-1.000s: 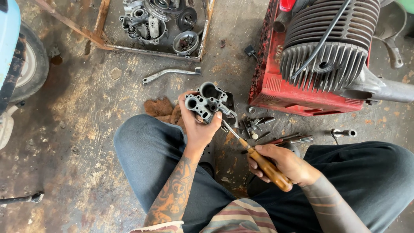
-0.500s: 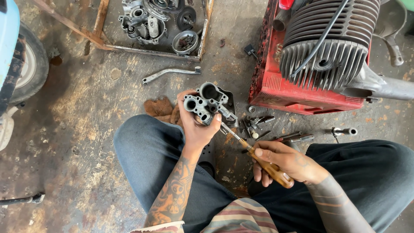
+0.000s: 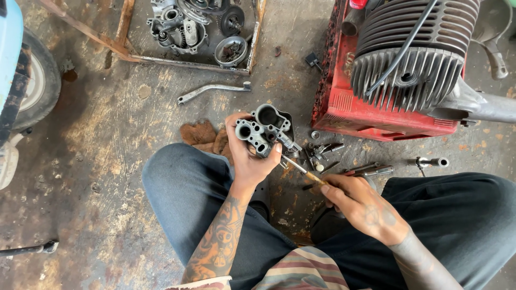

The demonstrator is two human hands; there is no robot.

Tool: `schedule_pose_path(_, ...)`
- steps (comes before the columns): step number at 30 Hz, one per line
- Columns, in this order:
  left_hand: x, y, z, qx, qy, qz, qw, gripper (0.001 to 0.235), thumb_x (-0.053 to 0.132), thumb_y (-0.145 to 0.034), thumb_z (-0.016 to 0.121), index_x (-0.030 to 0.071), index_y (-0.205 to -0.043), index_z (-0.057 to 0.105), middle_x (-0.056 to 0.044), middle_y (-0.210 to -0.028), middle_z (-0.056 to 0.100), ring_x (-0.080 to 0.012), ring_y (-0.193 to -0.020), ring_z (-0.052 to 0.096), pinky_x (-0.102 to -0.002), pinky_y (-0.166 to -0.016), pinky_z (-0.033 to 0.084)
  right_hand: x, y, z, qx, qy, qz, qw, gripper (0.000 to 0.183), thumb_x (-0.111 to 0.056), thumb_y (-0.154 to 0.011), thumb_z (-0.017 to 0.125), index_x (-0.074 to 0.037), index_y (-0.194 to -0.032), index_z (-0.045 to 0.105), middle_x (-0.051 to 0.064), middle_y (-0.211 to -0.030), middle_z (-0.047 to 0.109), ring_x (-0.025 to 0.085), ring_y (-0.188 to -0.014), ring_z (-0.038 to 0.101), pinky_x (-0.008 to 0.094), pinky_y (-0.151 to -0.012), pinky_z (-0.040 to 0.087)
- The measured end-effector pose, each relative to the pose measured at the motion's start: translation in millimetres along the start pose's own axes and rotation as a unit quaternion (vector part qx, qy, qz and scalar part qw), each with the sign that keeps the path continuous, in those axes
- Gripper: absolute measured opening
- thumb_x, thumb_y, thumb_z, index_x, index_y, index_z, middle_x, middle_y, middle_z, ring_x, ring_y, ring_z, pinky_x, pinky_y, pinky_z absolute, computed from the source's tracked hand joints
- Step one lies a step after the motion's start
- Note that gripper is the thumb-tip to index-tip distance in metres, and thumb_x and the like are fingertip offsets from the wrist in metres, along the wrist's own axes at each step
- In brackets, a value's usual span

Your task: Cleaning and disassembling a motorcycle carburetor using a brush and a screwdriver

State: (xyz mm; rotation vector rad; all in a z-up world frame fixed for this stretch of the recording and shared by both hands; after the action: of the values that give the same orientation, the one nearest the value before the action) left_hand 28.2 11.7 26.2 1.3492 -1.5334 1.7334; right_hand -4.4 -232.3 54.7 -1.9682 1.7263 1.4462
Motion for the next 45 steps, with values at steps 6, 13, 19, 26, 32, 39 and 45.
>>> schedule_pose_path(6,4.9,-0.3,-0.8,-0.001,-0.027,0.003,1.0,0.062,0.028,-0.077,0.074,0.005,-0.124,0.041,-0.011,-0.117,0.043,-0.0251,-0.106,0.05,-0.039,-0.098,0.044,-5.7,-3.6,-5.5,-0.055,-0.084,0.036,0.994,0.021,-0.021,-0.091,0.067,-0.006,-0.1,0.078,0.005,-0.072,0.079,0.016,-0.063,0.069,0.029,-0.061,0.055)
schedule_pose_path(13,1.5,3.2,2.1,-0.023,0.054,-0.05,0.997,0.063,0.018,-0.081,0.074,0.007,-0.13,0.037,-0.01,-0.119,0.048,-0.0216,-0.104,0.058,-0.034,-0.095,0.05,-28.4,-1.3,-11.8,-0.054,-0.025,-0.003,0.998,0.018,-0.022,-0.089,0.073,-0.007,-0.091,0.062,0.005,-0.063,0.075,0.017,-0.052,0.069,0.032,-0.055,0.054)
schedule_pose_path(19,-29.7,13.9,5.8,-0.033,0.242,-0.174,0.954,0.056,0.009,-0.09,0.075,0.008,-0.132,0.038,-0.012,-0.115,0.06,-0.0205,-0.095,0.066,-0.033,-0.085,0.057,-12.0,-0.8,-16.5,-0.022,-0.033,-0.076,0.996,0.031,-0.021,-0.086,0.066,-0.008,-0.114,0.07,0.005,-0.079,0.073,0.018,-0.066,0.067,0.029,-0.062,0.053)
schedule_pose_path(26,-53.8,14.3,17.9,0.015,0.29,-0.288,0.913,0.049,0.006,-0.082,0.083,0.005,-0.119,0.05,-0.014,-0.1,0.063,-0.0262,-0.083,0.072,-0.041,-0.073,0.069,5.1,-8.9,-27.1,-0.089,-0.19,-0.042,0.977,0.036,-0.005,-0.083,0.068,0.006,-0.116,0.077,0.02,-0.079,0.077,0.026,-0.069,0.081,0.043,-0.064,0.069)
schedule_pose_path(32,-40.4,8.3,8.1,0.004,0.39,-0.379,0.839,0.051,0.013,-0.091,0.064,-0.004,-0.135,0.046,-0.021,-0.115,0.063,-0.0265,-0.091,0.066,-0.038,-0.082,0.058,21.2,5.5,-67.8,-0.088,-0.248,-0.04,0.964,0.048,-0.003,-0.082,0.063,0.01,-0.128,0.07,0.019,-0.081,0.077,0.022,-0.061,0.066,0.03,-0.045,0.048)
schedule_pose_path(39,-24.7,0.1,-0.6,0.035,0.425,-0.402,0.811,0.045,0.01,-0.091,0.062,-0.005,-0.131,0.047,-0.021,-0.114,0.063,-0.0246,-0.092,0.066,-0.035,-0.081,0.057,15.2,30.1,-81.7,-0.048,-0.308,-0.151,0.938,0.059,0.015,-0.072,0.064,0.013,-0.13,0.065,0.022,-0.094,0.071,0.023,-0.069,0.064,0.027,-0.046,0.046)
schedule_pose_path(45,6.0,-13.7,4.7,0.018,0.478,-0.384,0.79,0.038,0.01,-0.094,0.06,-0.006,-0.127,0.049,-0.021,-0.109,0.065,-0.0227,-0.089,0.066,-0.033,-0.079,0.058,1.3,59.3,-106.6,0.188,-0.26,-0.102,0.942,0.071,0.028,-0.069,0.054,0.011,-0.138,0.059,0.033,-0.108,0.075,0.04,-0.088,0.077,0.028,-0.049,0.044)
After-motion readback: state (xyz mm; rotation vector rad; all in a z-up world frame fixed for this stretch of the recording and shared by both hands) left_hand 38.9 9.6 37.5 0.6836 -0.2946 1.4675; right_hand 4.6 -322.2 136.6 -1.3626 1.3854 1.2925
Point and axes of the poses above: each hand's wrist, its own y-axis away from the middle knuckle, its own z-axis out of the palm, x = y × z, the point moved 3 cm from there along -y, towards the middle knuckle
